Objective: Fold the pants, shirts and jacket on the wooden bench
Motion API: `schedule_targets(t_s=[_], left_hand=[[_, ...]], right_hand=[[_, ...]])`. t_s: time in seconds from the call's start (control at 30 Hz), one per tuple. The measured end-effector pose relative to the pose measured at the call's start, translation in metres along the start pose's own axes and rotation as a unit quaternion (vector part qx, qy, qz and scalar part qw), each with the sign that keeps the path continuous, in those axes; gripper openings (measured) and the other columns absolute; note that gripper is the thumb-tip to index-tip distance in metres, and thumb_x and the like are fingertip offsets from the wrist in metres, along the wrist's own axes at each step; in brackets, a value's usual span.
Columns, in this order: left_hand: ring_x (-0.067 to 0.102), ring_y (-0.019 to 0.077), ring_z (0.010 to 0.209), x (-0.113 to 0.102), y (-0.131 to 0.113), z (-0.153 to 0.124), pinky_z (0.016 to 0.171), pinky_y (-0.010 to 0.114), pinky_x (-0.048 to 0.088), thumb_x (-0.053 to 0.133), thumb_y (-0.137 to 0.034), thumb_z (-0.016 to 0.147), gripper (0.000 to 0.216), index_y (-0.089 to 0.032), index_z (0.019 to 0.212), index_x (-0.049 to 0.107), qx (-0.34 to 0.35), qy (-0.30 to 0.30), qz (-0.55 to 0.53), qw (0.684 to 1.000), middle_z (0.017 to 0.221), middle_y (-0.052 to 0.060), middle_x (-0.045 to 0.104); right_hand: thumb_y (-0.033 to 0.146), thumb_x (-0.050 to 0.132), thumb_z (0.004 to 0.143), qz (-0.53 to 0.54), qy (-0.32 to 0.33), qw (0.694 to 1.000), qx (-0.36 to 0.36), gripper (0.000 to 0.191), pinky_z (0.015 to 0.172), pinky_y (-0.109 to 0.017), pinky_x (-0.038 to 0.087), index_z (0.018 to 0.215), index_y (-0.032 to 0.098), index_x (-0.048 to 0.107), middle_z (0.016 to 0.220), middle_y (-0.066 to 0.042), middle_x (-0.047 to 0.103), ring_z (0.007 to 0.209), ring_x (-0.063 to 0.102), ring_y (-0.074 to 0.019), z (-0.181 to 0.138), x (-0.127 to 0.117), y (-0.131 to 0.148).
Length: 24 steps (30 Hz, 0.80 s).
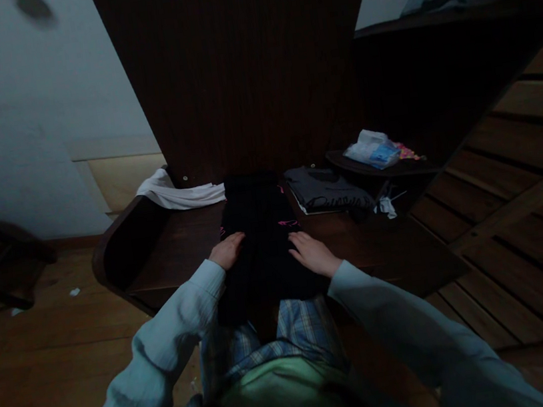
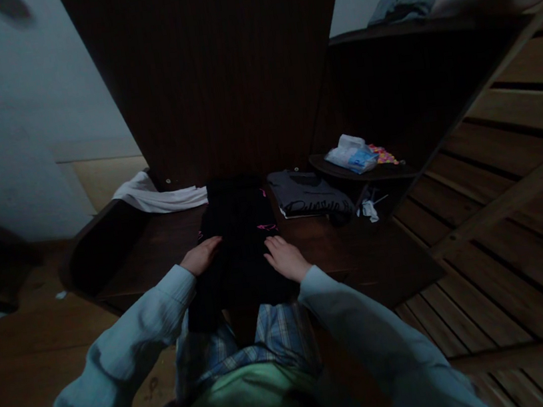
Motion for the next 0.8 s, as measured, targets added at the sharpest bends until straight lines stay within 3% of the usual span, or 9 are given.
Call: schedule_targets(t_s=[0.3,0.47,0.53,0.63,0.8], left_hand=[[0.041,0.0173,0.119,-0.003,0.022,0.054,0.101,0.029,0.031,0.037,-0.014,0.079,0.042,-0.016,0.119,0.047,-0.050,-0.018,-0.015,0.998,0.129,0.006,0.045],[0.038,0.0172,0.121,-0.008,0.027,0.071,0.103,0.031,0.028,0.035,-0.012,0.079,0.039,-0.012,0.115,0.050,-0.051,-0.032,-0.024,0.998,0.128,0.008,0.047],[0.039,0.0163,0.120,-0.010,0.029,0.059,0.102,0.030,0.030,0.036,-0.015,0.080,0.038,-0.012,0.115,0.050,-0.047,-0.042,-0.036,0.997,0.127,0.008,0.047],[0.041,0.0169,0.119,-0.014,0.026,0.019,0.101,0.032,0.031,0.036,-0.027,0.083,0.038,-0.012,0.116,0.048,-0.024,-0.079,-0.082,0.993,0.127,0.011,0.046],[0.031,0.0228,0.124,-0.011,-0.004,-0.055,0.103,0.040,0.028,0.041,-0.049,0.080,0.052,-0.017,0.120,0.045,0.019,-0.115,-0.088,0.989,0.131,0.011,0.040]], right_hand=[[0.024,0.041,0.085,0.030,0.012,0.999,0.021,0.032,0.097,-0.035,0.034,0.114,0.012,0.047,0.124,-0.013,0.047,0.116,0.040,-0.0195,0.053,0.008,-0.027],[0.020,0.046,0.081,0.117,-0.002,0.992,0.040,0.026,0.096,-0.035,0.035,0.106,0.014,0.052,0.119,-0.012,0.051,0.114,0.044,-0.0183,0.071,0.007,-0.043],[0.021,0.048,0.080,0.185,-0.003,0.982,0.039,0.022,0.095,-0.035,0.036,0.100,0.015,0.055,0.113,-0.010,0.055,0.109,0.048,-0.0177,0.061,0.003,-0.046],[0.029,0.049,0.079,0.300,-0.005,0.953,0.046,0.022,0.087,-0.034,0.042,0.096,0.018,0.056,0.101,-0.006,0.061,0.096,0.056,-0.0160,0.028,-0.005,-0.052],[0.033,0.065,0.063,0.368,-0.017,0.923,0.106,0.042,0.066,-0.026,0.047,0.101,0.017,0.055,0.092,-0.005,0.061,0.080,0.056,-0.0144,-0.027,-0.005,-0.067]])
Point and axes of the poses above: each hand's wrist, its own z-axis towards the middle knuckle, its own x-axis out of the palm, y = z × x, the point moved 9 cm from there along z, towards the middle knuckle
